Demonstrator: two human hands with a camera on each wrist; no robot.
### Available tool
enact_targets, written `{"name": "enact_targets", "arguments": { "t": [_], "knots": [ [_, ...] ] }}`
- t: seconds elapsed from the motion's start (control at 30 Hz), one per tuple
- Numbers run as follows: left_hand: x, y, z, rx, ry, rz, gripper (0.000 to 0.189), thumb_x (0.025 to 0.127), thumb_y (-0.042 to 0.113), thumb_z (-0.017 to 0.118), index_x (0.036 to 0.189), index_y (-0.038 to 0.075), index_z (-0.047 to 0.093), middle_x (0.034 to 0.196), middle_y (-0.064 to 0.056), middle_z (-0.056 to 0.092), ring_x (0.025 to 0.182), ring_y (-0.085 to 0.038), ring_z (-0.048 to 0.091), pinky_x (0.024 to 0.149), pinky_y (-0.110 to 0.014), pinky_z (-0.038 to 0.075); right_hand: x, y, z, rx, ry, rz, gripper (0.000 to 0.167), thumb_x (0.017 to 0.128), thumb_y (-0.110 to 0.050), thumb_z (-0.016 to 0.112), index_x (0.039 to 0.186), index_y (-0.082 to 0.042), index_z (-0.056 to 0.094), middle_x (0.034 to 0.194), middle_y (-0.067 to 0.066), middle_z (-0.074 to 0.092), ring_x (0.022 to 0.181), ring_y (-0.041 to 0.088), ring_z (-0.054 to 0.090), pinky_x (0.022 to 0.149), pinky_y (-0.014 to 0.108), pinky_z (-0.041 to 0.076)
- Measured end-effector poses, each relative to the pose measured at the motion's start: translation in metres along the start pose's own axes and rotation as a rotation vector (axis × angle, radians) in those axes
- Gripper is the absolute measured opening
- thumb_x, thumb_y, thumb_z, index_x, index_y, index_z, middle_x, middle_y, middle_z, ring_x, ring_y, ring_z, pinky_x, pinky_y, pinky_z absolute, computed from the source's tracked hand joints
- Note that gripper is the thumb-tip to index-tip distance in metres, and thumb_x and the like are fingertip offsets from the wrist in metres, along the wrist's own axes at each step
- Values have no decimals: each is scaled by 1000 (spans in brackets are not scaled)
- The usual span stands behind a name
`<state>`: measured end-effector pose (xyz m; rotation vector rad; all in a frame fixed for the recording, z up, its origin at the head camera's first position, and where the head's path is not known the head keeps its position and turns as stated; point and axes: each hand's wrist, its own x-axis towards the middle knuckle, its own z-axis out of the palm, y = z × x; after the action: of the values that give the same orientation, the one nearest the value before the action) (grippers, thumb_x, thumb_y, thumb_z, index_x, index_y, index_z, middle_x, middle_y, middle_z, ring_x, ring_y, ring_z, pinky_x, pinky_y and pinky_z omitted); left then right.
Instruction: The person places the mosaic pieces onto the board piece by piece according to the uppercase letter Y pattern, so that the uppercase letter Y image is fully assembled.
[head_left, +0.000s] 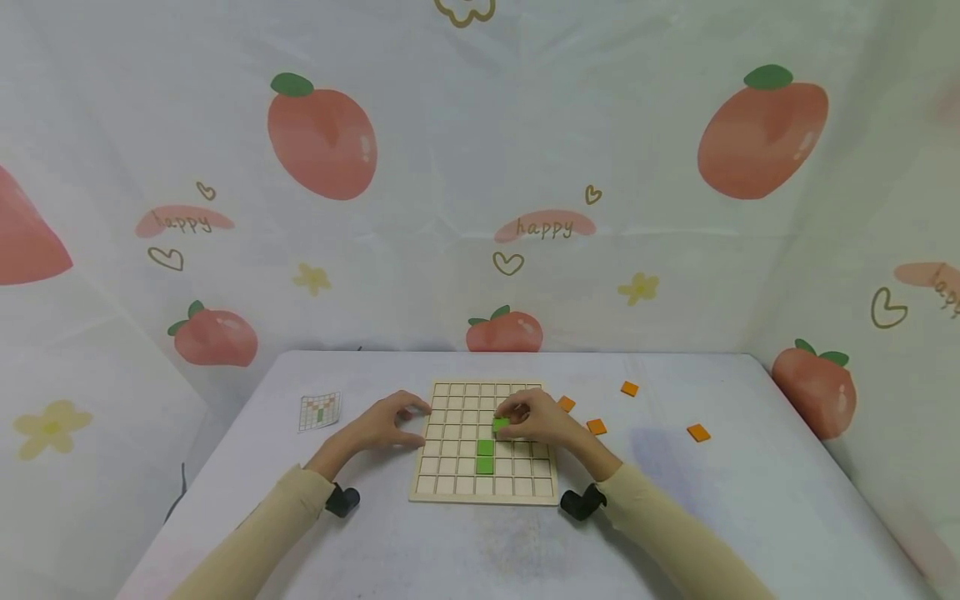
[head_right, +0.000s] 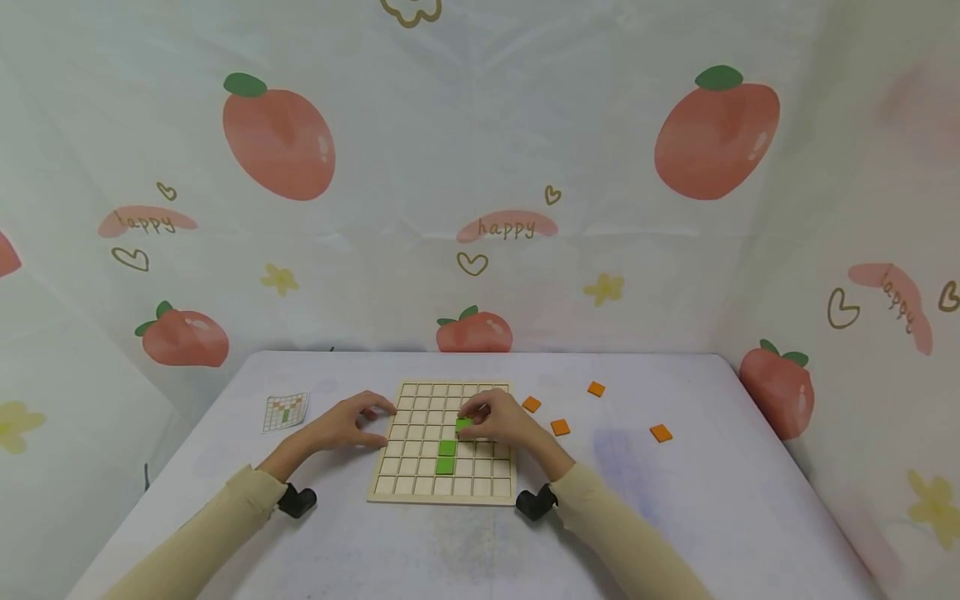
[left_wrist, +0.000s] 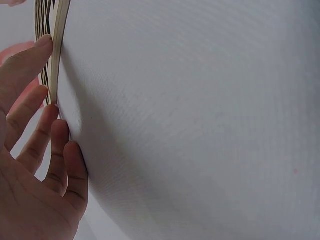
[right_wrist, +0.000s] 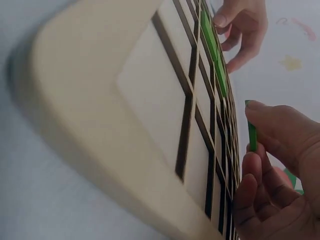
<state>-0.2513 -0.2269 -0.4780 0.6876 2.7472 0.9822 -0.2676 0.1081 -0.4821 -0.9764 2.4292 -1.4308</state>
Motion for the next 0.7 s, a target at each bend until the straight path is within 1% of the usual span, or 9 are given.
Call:
{"name": "enact_targets", "arguments": {
  "t": [0.13,0.27,0.37,0.57,0.7],
  "knots": [
    [-1,0,0,-5,0,5,51,81,21,88,125,9,66,131,-11,58,111,-32,58,96,-49,48,4,-2,5,-9,-5,8,25,81,-11,87,103,-4,76,96,1,72,80,14,63,73,28,54],
    [-2,0,0,-8,-1,15,51,82,21,88,126,8,66,132,-13,57,112,-33,58,96,-50,48,8,-3,10,-10,-17,-6,25,82,-11,86,102,-2,76,96,4,72,79,13,63,73,29,54],
    [-2,0,0,-7,0,12,50,82,21,88,125,9,66,132,-13,57,112,-33,58,96,-50,47,10,-3,12,-21,-30,7,24,82,-12,86,102,-2,76,94,4,72,79,13,64,73,29,54],
    [-2,1,-1,-14,0,17,50,82,20,87,126,7,66,132,-14,57,112,-33,58,97,-51,47,15,-6,14,-45,-46,46,23,83,-12,86,102,-6,76,91,-3,70,78,11,62,72,28,54],
    [-2,3,-3,-12,-4,31,50,83,20,86,126,5,65,132,-14,57,113,-33,57,98,-50,47,17,-6,15,-49,-55,27,22,83,-11,86,101,-4,76,89,-3,69,77,12,61,71,27,53]
  ]
}}
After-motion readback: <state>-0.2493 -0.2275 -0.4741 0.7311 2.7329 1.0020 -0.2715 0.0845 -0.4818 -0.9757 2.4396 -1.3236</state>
